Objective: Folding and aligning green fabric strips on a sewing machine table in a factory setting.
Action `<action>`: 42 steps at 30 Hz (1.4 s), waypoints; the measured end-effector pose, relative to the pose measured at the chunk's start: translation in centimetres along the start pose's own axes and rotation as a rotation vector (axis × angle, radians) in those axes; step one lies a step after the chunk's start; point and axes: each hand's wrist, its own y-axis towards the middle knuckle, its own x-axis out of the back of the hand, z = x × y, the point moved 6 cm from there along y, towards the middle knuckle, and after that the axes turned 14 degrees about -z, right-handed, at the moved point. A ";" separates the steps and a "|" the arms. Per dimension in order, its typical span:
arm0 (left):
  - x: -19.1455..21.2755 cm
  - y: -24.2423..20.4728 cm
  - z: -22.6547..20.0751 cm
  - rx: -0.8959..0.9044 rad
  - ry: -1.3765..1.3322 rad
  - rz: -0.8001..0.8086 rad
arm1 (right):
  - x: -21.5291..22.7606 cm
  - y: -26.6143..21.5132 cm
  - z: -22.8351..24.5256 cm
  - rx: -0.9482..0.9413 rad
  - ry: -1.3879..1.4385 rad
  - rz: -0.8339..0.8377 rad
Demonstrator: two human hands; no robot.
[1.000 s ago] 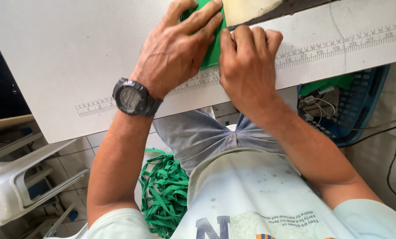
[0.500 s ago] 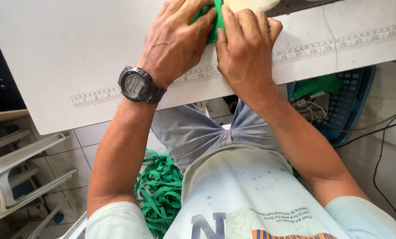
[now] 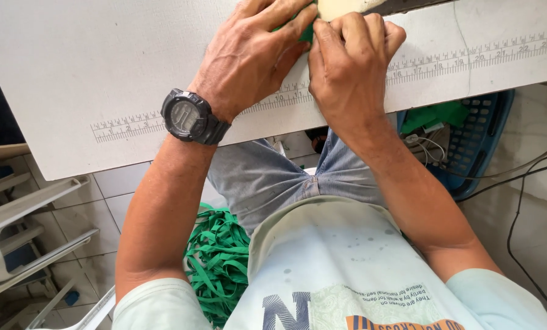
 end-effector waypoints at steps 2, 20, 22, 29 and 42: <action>0.1 -0.2 0.1 -0.022 -0.055 0.005 | -0.1 -0.1 0.0 0.005 -0.011 0.012; -0.2 0.3 -0.7 -0.120 0.210 0.068 | 3.3 -2.0 -4.7 0.087 0.346 0.262; 0.2 0.2 -0.8 -0.133 0.231 0.048 | 2.9 -1.9 -4.5 0.116 0.348 0.256; 0.2 0.3 -0.7 -0.122 0.160 0.012 | 1.9 -0.5 -3.9 0.166 0.358 0.215; 0.2 -0.1 -1.1 -0.095 0.111 -0.003 | 2.5 -0.5 -3.1 0.277 0.312 0.240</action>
